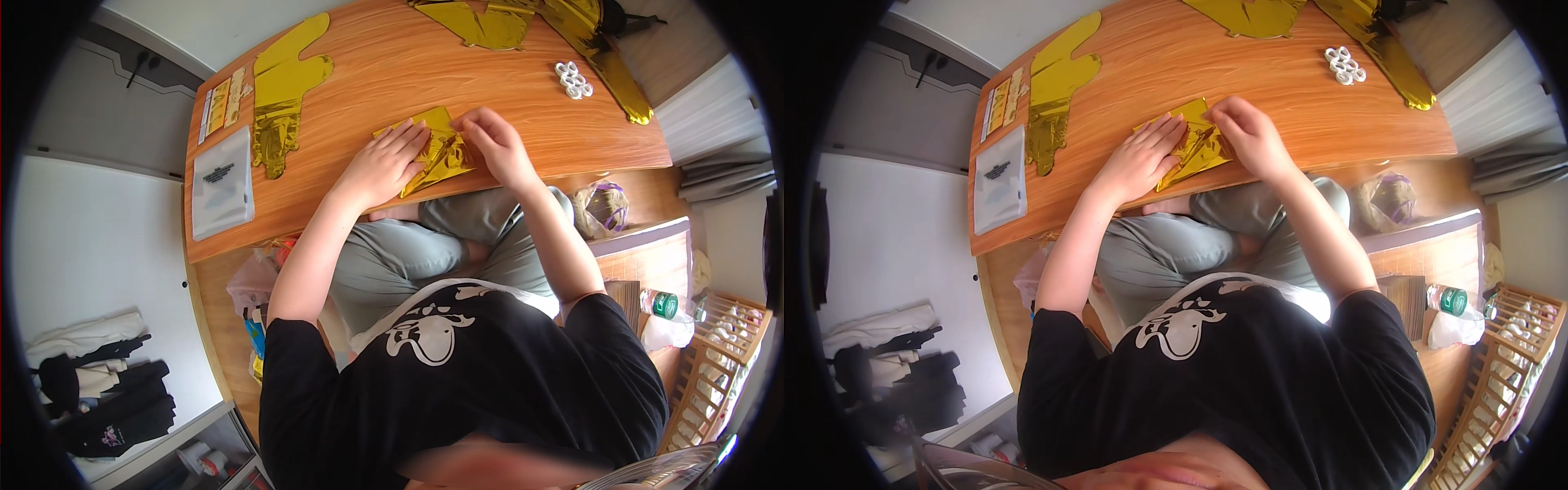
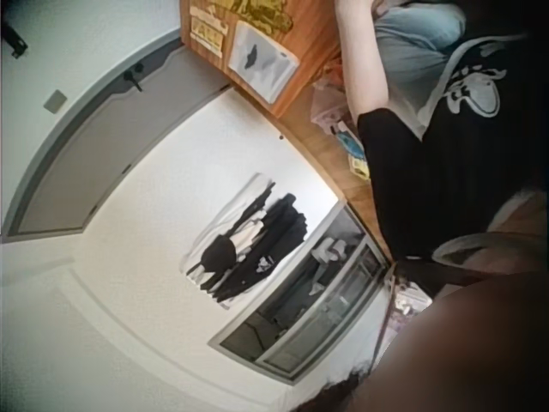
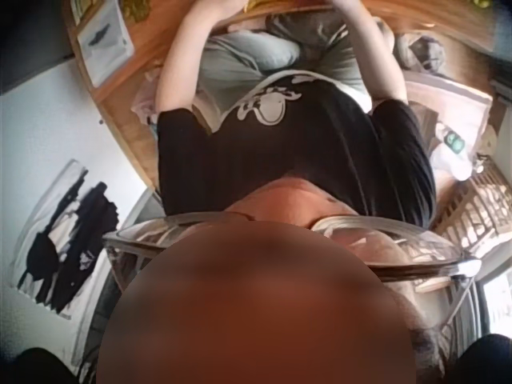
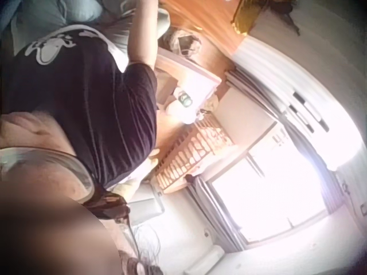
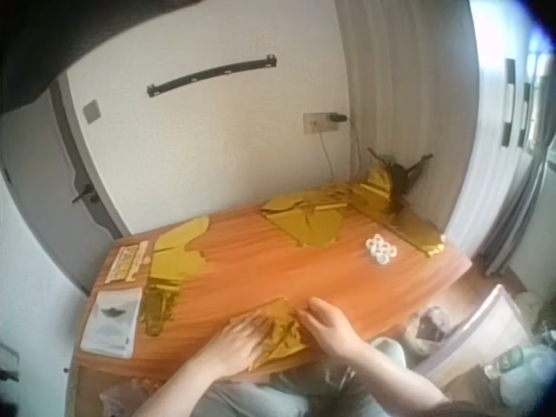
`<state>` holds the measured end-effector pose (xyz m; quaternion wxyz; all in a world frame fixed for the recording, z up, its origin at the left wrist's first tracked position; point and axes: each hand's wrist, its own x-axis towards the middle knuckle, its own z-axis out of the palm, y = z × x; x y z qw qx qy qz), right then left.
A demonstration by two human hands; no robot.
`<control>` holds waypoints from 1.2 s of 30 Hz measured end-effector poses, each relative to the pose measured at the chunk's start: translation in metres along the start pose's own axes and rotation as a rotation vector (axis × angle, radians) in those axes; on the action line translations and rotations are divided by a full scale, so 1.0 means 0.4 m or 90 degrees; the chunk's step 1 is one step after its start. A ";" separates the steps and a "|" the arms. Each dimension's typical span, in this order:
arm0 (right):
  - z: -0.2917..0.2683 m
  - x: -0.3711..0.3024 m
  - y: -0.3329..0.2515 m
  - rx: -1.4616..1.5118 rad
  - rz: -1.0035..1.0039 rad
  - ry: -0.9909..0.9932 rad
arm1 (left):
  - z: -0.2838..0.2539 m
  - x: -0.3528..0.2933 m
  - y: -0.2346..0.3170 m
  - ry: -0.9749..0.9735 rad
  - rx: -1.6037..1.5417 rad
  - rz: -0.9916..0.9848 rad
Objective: The person spreads out a foil balloon on the table, flattens it, and folds it into a compact square by hand.
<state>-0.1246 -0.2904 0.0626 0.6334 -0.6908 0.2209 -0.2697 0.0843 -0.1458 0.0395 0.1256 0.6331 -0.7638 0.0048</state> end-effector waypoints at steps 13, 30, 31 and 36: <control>0.025 0.014 -0.004 -0.589 -0.338 -0.067 | -0.012 0.002 -0.002 0.039 -0.075 -0.014; 0.078 -0.020 0.002 -0.531 -0.058 0.152 | 0.004 0.055 -0.001 0.187 -0.089 -0.076; 0.083 -0.016 0.010 -0.546 -0.067 0.166 | 0.002 0.056 0.002 0.207 -0.102 -0.082; 0.093 0.005 0.017 -0.537 -0.069 0.184 | 0.000 0.054 0.009 0.223 -0.112 -0.122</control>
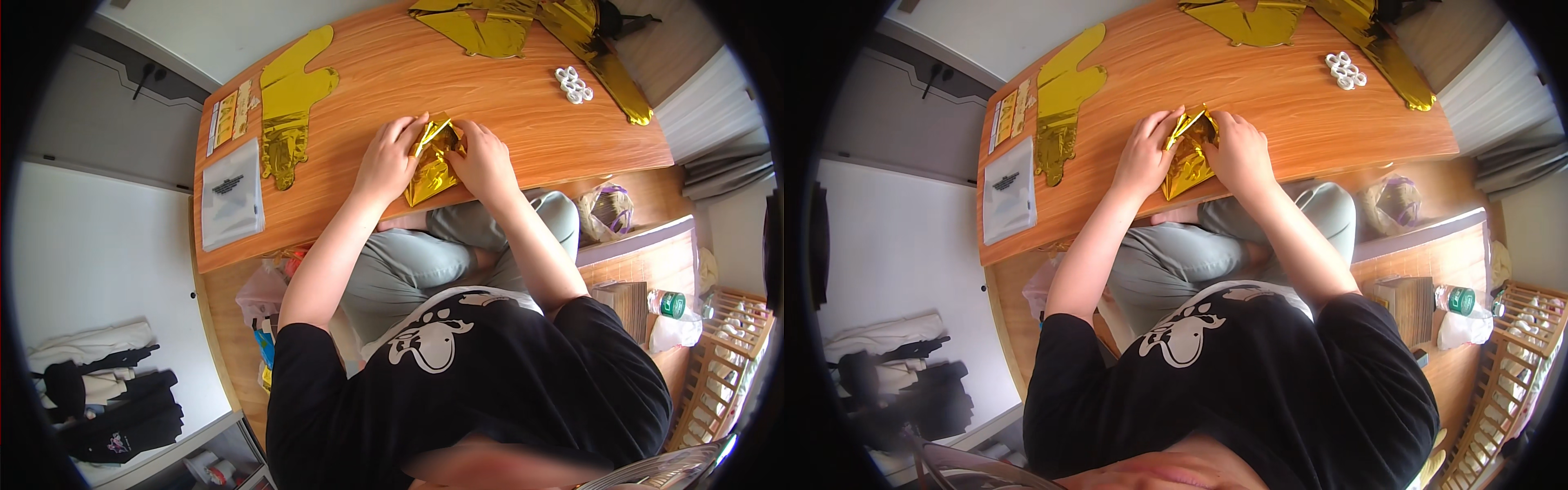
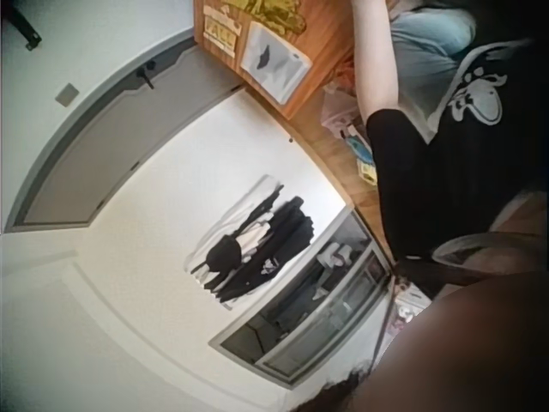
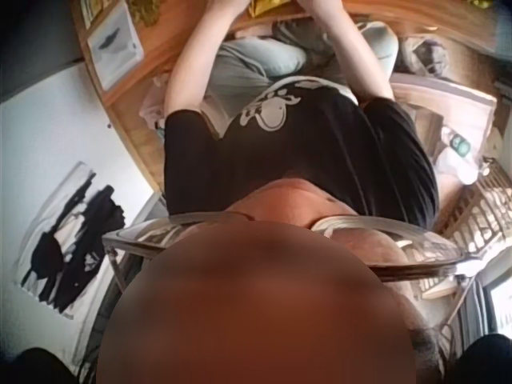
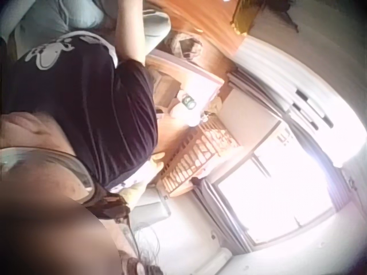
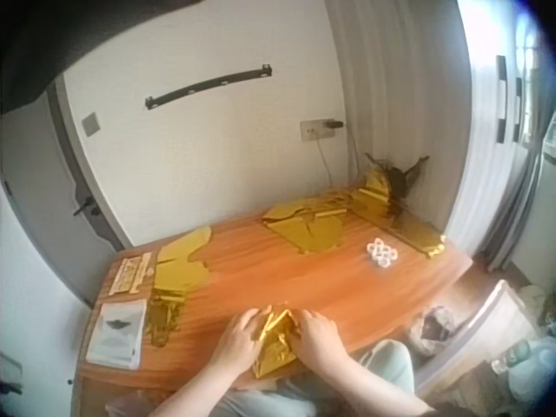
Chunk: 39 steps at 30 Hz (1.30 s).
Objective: The person spreads out a foil balloon on the table, flattens it, and folds it into a compact square by hand.
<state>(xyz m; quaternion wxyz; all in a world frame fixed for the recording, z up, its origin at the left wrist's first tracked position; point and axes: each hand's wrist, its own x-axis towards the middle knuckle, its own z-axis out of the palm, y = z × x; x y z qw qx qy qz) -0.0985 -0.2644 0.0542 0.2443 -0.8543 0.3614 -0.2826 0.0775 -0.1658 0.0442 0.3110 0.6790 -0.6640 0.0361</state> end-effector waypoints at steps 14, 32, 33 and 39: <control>0.037 -0.011 -0.008 -0.234 -0.176 -0.037 | 0.004 -0.001 0.001 0.017 0.004 -0.004; -0.047 -0.074 0.012 -0.008 -0.053 0.019 | 0.003 0.002 -0.013 -0.070 0.056 0.035; -0.046 -0.075 0.011 0.027 -0.043 0.030 | 0.004 0.002 -0.013 -0.076 0.062 0.036; -0.045 -0.089 0.041 0.041 -0.025 0.034 | 0.006 0.003 -0.008 -0.077 0.086 0.040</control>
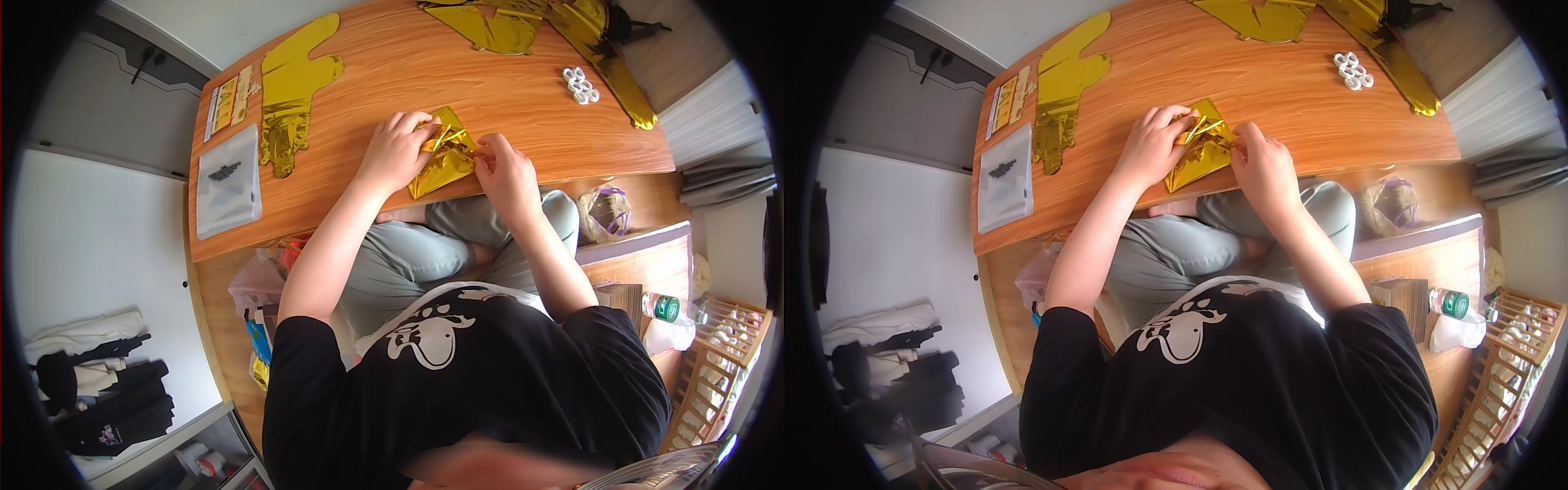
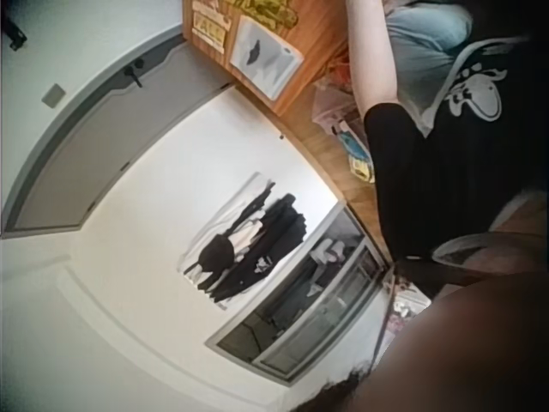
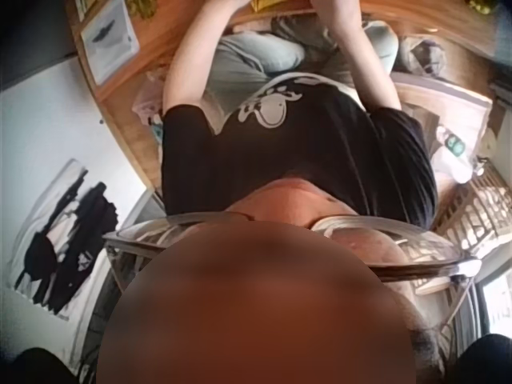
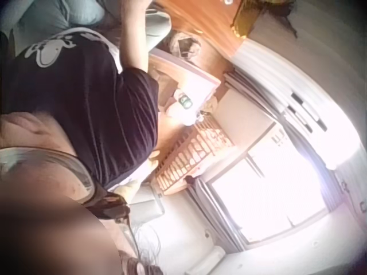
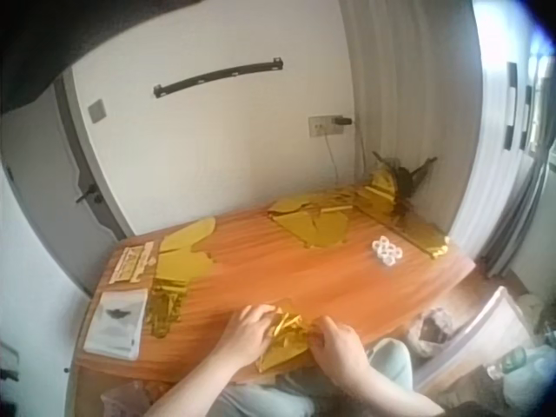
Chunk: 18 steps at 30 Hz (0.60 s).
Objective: The person spreads out a foil balloon on the table, flattens it, and folds it into a compact square by hand.
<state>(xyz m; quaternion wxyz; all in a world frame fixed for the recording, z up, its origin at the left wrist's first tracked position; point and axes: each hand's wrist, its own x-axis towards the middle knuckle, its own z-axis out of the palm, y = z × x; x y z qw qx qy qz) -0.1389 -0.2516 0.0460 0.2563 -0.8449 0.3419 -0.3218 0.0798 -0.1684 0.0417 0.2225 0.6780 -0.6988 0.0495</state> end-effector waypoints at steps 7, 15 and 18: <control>0.009 -0.021 0.009 -0.018 -0.070 0.063 | 0.000 0.000 -0.003 0.000 -0.009 -0.007; 0.000 -0.012 -0.003 0.005 -0.031 0.030 | 0.005 -0.001 -0.017 0.003 -0.044 0.003; 0.017 0.004 -0.001 0.016 -0.035 0.037 | 0.006 0.001 -0.014 -0.002 -0.053 0.004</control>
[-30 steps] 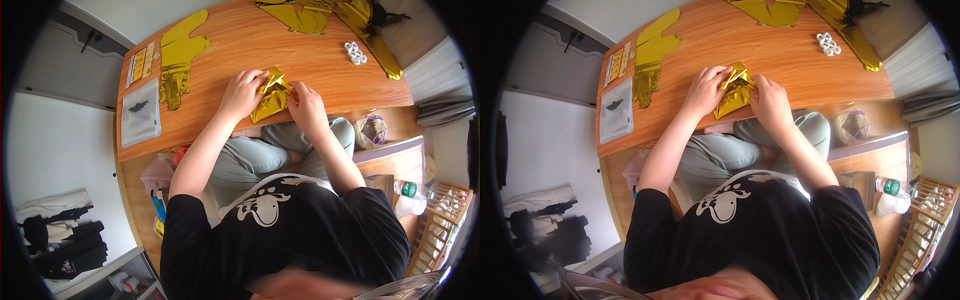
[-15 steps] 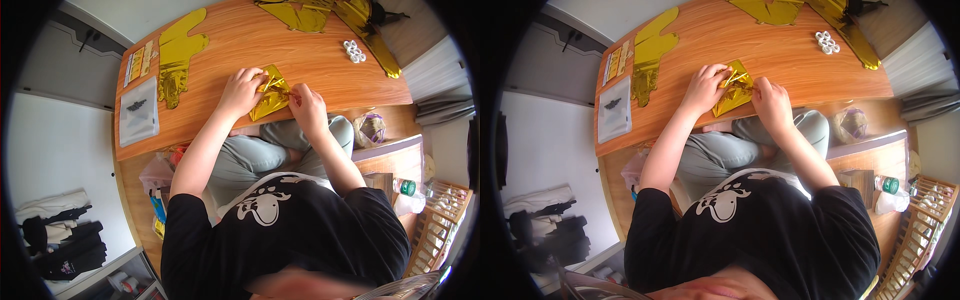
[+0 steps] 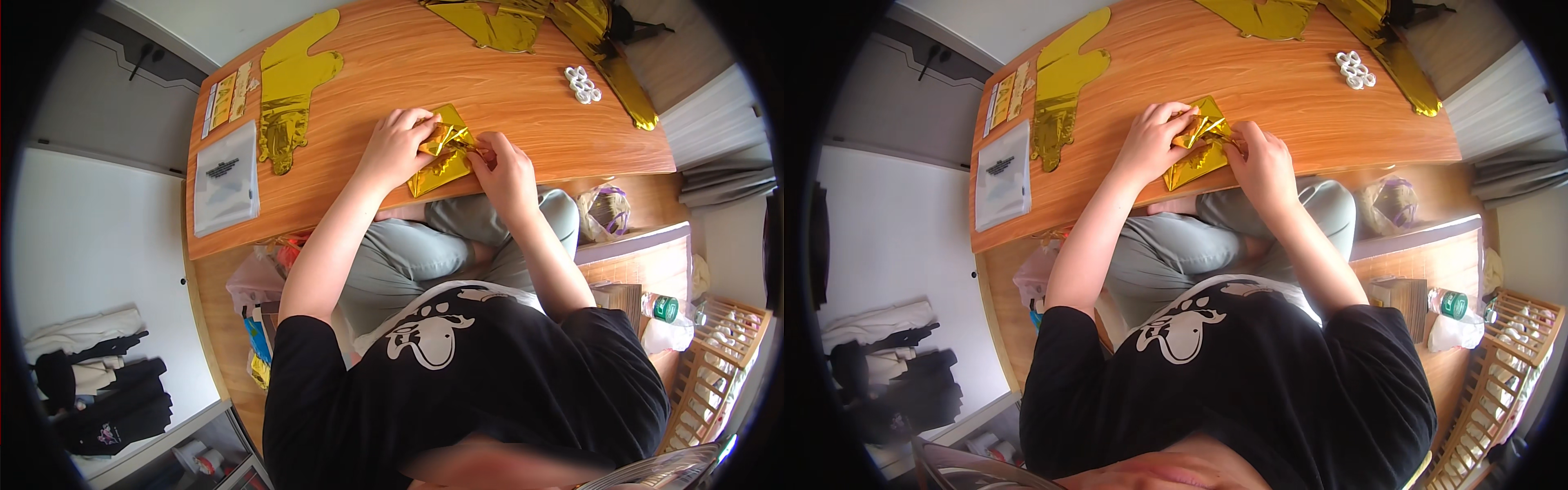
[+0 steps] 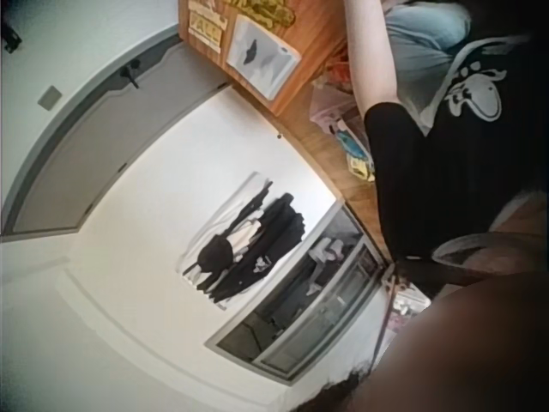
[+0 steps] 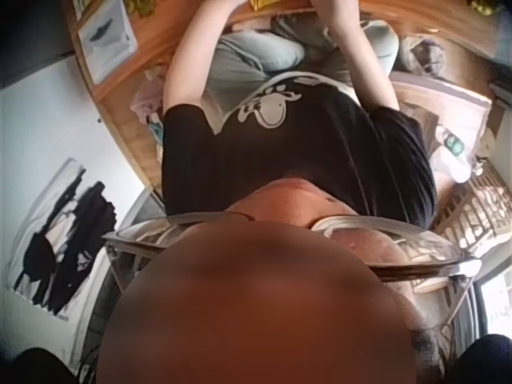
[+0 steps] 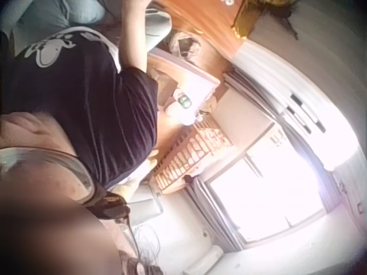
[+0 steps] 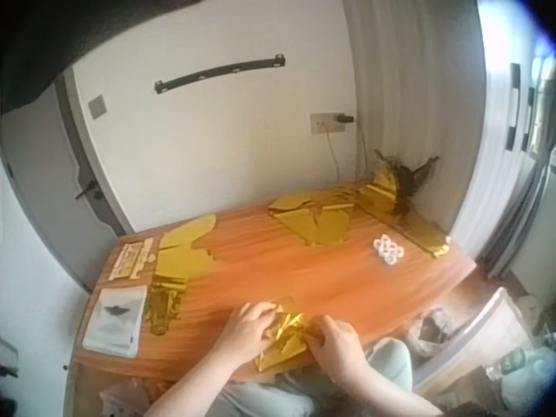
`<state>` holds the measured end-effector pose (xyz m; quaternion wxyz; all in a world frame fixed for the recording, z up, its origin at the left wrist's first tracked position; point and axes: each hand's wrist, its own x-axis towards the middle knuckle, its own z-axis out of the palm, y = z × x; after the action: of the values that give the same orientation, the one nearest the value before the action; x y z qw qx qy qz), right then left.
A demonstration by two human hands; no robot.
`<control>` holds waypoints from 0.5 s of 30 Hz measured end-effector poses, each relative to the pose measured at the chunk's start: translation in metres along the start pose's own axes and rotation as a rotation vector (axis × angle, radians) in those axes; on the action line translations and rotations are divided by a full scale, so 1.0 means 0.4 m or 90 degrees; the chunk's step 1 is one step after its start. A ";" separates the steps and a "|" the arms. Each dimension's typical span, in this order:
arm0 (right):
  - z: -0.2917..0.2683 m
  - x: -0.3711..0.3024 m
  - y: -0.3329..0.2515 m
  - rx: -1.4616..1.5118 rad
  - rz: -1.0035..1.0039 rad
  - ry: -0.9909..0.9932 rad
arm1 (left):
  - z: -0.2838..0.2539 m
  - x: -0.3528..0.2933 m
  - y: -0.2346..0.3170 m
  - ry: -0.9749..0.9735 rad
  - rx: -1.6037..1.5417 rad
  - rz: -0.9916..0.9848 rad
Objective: The person spreads out a foil balloon on the table, flattens it, and folds it into a compact square by hand.
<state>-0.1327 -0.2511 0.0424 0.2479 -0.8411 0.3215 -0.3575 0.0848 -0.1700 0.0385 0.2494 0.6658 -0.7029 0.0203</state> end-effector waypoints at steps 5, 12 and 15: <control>0.020 0.012 -0.006 0.009 0.052 -0.002 | -0.003 -0.001 0.003 0.011 0.021 0.012; -0.022 -0.036 -0.012 -0.100 -0.114 -0.006 | 0.002 -0.001 0.005 0.025 0.017 0.007; -0.035 -0.062 -0.003 -0.103 -0.144 -0.047 | -0.002 0.000 0.000 0.019 0.014 0.008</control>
<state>-0.1563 -0.2351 0.0410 0.1496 -0.9017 0.2432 -0.3247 0.0850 -0.1696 0.0391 0.2524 0.6635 -0.7032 0.0391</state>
